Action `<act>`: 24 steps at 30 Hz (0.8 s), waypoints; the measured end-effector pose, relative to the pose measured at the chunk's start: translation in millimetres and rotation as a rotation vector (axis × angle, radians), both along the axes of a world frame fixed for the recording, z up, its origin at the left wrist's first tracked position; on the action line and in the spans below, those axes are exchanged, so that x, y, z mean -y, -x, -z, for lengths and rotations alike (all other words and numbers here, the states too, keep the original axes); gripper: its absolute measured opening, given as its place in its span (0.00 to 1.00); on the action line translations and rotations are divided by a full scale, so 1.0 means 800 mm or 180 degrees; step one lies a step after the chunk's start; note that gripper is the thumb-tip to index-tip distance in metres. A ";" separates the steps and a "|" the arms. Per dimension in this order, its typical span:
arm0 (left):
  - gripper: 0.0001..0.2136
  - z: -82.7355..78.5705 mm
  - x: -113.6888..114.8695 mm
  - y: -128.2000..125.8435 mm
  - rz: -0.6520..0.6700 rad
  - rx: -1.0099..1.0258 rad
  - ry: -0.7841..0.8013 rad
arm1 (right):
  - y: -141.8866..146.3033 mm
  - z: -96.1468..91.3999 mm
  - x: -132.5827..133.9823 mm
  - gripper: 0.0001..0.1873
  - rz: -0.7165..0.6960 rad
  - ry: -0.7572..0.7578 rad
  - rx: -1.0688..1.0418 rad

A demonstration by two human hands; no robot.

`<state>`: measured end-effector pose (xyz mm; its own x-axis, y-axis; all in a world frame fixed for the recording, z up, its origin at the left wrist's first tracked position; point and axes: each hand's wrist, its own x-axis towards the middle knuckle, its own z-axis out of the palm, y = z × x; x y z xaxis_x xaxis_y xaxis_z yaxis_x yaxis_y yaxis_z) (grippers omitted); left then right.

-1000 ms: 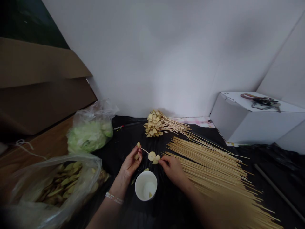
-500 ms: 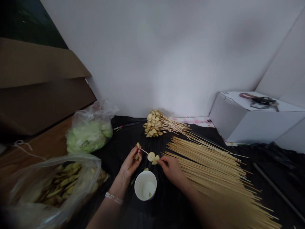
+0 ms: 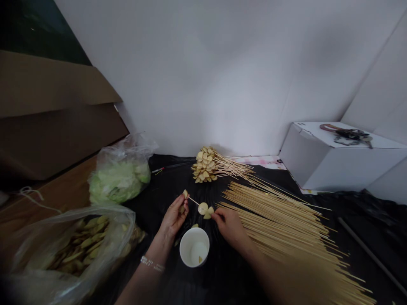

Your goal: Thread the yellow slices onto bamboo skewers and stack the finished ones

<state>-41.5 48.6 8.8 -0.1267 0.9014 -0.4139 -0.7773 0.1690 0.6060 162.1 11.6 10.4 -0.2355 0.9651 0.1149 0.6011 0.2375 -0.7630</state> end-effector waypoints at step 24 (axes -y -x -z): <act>0.08 0.009 0.001 -0.001 0.0048 -0.0898 -0.0176 | 0.003 0.009 -0.002 0.16 0.0049 -0.0010 0.0071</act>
